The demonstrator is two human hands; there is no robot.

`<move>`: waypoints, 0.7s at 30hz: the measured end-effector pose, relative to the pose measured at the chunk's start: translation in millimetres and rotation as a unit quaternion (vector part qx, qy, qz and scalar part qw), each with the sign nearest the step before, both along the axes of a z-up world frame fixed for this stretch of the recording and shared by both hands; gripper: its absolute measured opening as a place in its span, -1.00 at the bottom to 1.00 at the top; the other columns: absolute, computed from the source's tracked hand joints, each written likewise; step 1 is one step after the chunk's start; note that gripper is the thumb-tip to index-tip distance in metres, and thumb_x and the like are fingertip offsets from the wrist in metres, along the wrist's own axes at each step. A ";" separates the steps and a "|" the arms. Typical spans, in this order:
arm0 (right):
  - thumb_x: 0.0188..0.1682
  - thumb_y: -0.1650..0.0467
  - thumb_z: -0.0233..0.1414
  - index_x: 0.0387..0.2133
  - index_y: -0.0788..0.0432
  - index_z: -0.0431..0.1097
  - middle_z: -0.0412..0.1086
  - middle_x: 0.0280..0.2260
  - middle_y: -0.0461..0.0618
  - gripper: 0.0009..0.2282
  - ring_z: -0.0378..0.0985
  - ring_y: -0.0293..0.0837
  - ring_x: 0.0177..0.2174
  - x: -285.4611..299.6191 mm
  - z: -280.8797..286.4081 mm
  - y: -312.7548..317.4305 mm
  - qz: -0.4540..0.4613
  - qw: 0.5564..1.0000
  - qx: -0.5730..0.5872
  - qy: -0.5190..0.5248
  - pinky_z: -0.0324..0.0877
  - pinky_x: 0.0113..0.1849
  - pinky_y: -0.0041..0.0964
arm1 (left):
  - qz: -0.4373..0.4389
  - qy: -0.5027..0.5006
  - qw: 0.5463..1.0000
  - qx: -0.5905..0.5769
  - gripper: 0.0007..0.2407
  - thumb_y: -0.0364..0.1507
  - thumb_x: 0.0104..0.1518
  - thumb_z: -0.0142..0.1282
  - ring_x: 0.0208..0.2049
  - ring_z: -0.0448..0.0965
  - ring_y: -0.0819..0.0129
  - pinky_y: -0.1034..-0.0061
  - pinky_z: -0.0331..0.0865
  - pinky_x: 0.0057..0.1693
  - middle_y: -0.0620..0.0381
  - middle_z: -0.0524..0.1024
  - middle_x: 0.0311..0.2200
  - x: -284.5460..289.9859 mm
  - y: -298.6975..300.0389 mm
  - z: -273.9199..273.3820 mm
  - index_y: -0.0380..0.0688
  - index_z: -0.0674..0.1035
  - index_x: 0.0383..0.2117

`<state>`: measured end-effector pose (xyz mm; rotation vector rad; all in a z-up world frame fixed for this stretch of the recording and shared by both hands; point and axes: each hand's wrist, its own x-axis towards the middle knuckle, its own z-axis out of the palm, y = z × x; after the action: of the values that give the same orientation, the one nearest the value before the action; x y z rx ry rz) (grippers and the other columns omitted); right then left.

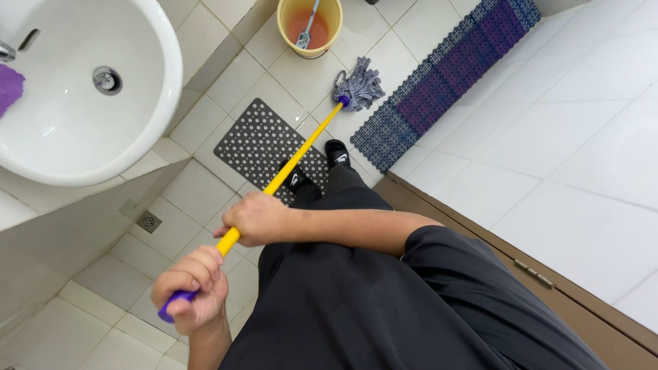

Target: The person mops the tiled floor of a bathroom using a yellow-handled mop. They move the mop back and forth across the floor, cleaning around the toilet, sink, and a small mat.

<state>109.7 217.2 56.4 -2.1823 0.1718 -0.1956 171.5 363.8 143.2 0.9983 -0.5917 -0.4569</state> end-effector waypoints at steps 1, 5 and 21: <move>-0.05 0.18 0.16 -0.70 0.09 0.41 0.43 -0.66 -0.04 -0.67 0.51 0.06 -0.59 -0.1 3.5 5.1 0.032 0.999 -0.023 0.010 0.38 -0.44 -0.03 | 0.009 0.011 1.000 -0.015 -0.57 -0.04 0.27 0.07 -0.58 0.28 0.40 0.31 0.30 -0.22 0.20 0.28 -0.66 -3.9 7.4 -1.9 -0.15 0.33 -0.49; -0.02 0.17 0.13 -0.69 0.07 0.41 0.41 -0.68 -0.05 -0.67 0.50 0.04 -0.60 -16.9 -23.6 4.6 0.058 0.998 -0.015 0.015 0.36 -0.44 -0.05 | 0.007 -0.003 1.000 0.003 -0.54 -0.02 0.27 0.06 -0.62 0.23 0.38 0.34 0.25 -0.28 0.23 0.21 -0.69 -17.8 -7.8 -14.3 -0.13 0.29 -0.54; -0.09 0.27 0.09 -0.52 0.00 0.53 0.47 -0.64 -0.08 -0.87 0.58 0.01 -0.57 -0.8 -22.9 -7.0 0.106 0.993 0.029 0.032 0.43 -0.46 -0.03 | 0.121 0.039 0.986 0.112 -0.76 -0.26 0.22 -0.07 -0.69 0.17 0.42 0.40 0.19 -0.28 0.21 0.16 -0.77 -15.4 29.5 -42.1 -0.05 0.25 -0.53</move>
<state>108.9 210.2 33.5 -2.1331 -0.0187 0.0006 156.1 393.3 101.1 1.2445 -0.3483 -0.3494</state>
